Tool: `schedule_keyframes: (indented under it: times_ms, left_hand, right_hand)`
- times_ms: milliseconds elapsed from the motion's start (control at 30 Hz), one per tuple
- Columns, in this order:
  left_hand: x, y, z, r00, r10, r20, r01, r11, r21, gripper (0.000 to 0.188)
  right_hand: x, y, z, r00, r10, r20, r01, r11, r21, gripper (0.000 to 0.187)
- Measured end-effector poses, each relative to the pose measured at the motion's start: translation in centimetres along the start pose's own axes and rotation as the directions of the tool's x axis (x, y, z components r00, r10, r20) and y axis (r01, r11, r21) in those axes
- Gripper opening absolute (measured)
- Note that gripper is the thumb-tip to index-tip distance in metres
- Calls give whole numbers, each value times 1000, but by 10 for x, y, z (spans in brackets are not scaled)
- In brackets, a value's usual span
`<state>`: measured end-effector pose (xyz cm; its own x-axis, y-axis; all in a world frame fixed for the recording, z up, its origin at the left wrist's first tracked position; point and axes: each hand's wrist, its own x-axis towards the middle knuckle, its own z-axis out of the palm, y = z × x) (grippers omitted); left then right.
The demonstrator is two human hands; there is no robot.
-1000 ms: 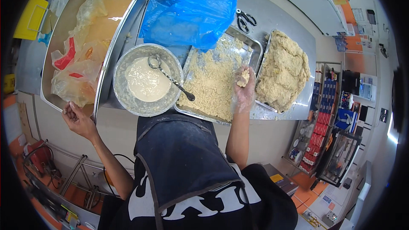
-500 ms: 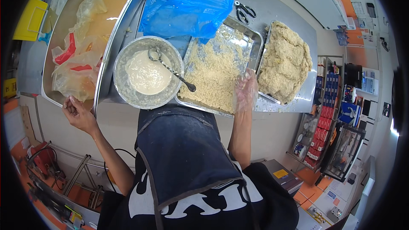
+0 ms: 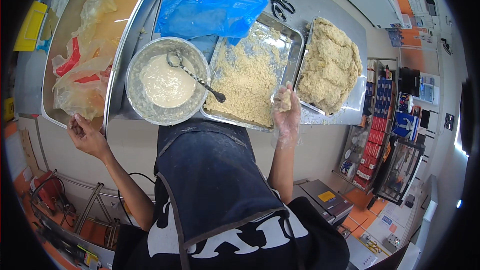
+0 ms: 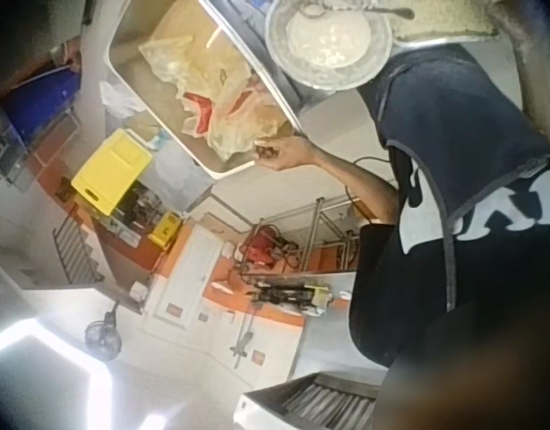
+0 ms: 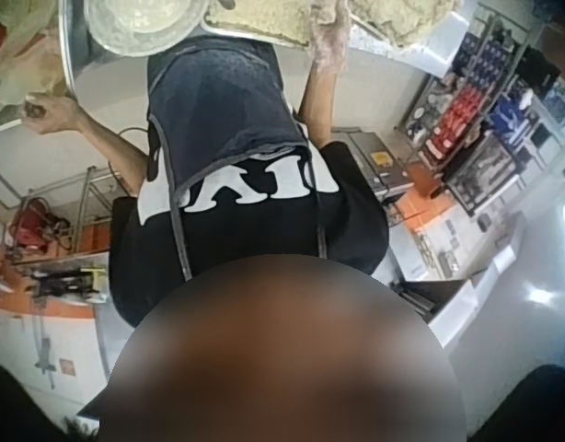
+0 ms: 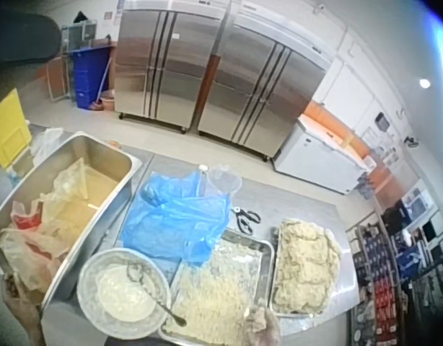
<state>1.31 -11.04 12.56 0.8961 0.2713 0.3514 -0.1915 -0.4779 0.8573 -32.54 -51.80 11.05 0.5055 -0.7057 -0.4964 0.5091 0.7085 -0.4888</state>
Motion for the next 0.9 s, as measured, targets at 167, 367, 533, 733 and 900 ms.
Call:
schedule_keyframes:
  times_ms: [167,367,533,733,900]
  left_hand:
    - [-1,0,3,1000,-18,-6,18,1000,-10,28]
    - [-1,2,1,1000,-12,-3,12,1000,24,28]
    - [-1,1,2,1000,-15,-1,15,1000,-8,27]
    - [-2,3,2,1000,-12,-20,12,1000,2,26]
    - [-1,3,3,1000,-10,-19,10,1000,8,27]
  right_hand:
    - [9,11,0,996,73,60,-85,968,235,23]
    - [11,16,47,980,39,-195,-1,981,191,22]
    - [21,11,14,995,37,-94,-22,987,158,17]
    - [21,7,7,885,-140,-444,16,962,-271,29]
    - [22,1,-14,896,-104,-432,-62,933,-354,24]
